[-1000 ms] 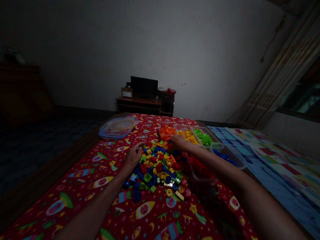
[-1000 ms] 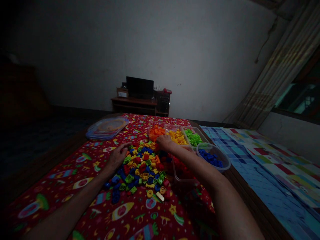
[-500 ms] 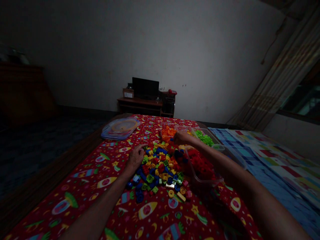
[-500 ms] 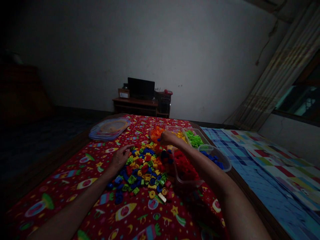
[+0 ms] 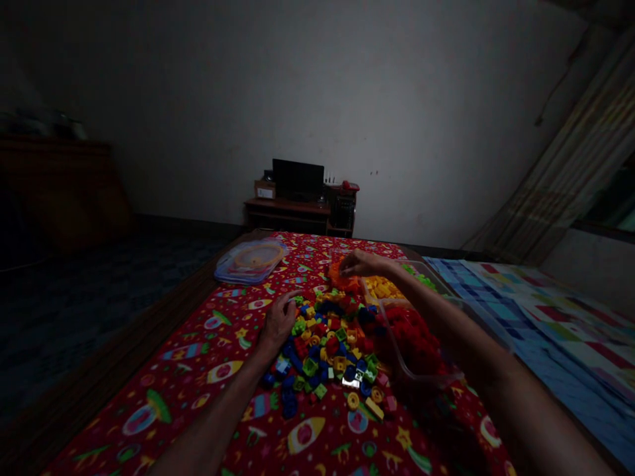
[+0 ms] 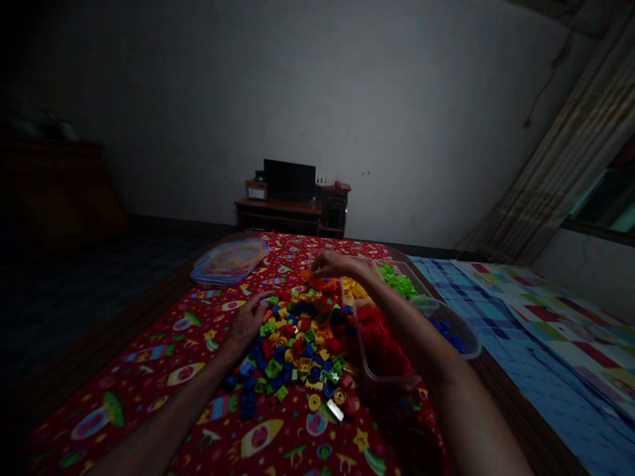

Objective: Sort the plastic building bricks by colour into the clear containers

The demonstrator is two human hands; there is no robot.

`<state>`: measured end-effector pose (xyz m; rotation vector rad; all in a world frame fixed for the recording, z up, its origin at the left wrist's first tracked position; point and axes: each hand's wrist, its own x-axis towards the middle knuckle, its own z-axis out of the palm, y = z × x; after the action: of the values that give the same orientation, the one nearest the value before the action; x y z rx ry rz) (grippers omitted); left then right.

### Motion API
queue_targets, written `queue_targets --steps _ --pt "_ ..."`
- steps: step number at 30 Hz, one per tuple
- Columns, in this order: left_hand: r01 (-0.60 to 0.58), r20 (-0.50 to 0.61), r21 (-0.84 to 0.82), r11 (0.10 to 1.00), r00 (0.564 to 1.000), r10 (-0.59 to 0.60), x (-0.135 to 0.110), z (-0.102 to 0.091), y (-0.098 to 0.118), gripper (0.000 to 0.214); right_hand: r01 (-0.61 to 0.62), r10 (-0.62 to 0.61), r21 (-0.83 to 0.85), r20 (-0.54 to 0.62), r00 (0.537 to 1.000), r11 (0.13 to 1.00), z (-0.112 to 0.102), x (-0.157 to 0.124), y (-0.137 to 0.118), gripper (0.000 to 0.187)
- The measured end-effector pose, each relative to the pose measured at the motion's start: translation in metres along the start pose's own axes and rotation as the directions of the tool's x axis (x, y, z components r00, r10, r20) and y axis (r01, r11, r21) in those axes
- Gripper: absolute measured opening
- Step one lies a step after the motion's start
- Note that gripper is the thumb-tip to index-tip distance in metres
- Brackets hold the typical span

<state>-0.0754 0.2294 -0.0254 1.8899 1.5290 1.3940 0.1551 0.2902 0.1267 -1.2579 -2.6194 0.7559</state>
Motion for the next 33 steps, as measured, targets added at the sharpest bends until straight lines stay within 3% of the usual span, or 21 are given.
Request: queue_targets --steps 3,5,9,13,16,19,27,33 --pt "-0.018 0.018 0.007 1.000 1.000 0.018 0.000 0.001 0.002 0.039 0.130 -0.130 0.009 0.139 0.982 0.992 0.018 -0.005 -0.002 0.014" --pt "-0.042 0.031 0.012 0.999 0.999 0.041 0.000 0.003 0.001 0.039 0.144 -0.145 0.020 0.125 0.982 0.989 0.021 -0.010 0.002 0.018" --pt "-0.033 0.037 0.001 0.999 0.999 0.033 0.000 0.005 -0.002 0.038 0.030 -0.021 0.042 -0.185 0.982 0.999 -0.001 -0.013 0.016 0.025" --pt "0.007 0.027 -0.008 1.000 1.000 -0.007 0.000 0.003 -0.004 0.037 -0.265 0.175 -0.176 -0.409 0.896 0.948 -0.025 0.001 0.022 0.027" --pt "0.002 0.027 -0.007 1.000 1.000 -0.002 0.000 0.002 -0.004 0.037 -0.411 0.228 -0.299 -0.495 0.838 0.861 -0.025 0.015 0.025 0.030" --pt "0.012 0.015 -0.002 1.000 1.000 -0.012 0.000 0.003 -0.005 0.037 -0.440 0.268 -0.337 -0.450 0.852 0.833 -0.013 0.024 0.031 0.027" --pt "-0.031 0.044 0.009 0.999 0.999 0.030 0.001 0.004 -0.006 0.038 -0.467 0.442 -0.447 -0.167 0.881 0.763 0.009 0.046 0.040 0.032" --pt "-0.044 0.051 0.028 0.999 0.998 0.043 0.000 0.004 -0.006 0.037 -0.440 0.487 -0.411 0.010 0.874 0.798 0.014 0.065 0.041 0.036"
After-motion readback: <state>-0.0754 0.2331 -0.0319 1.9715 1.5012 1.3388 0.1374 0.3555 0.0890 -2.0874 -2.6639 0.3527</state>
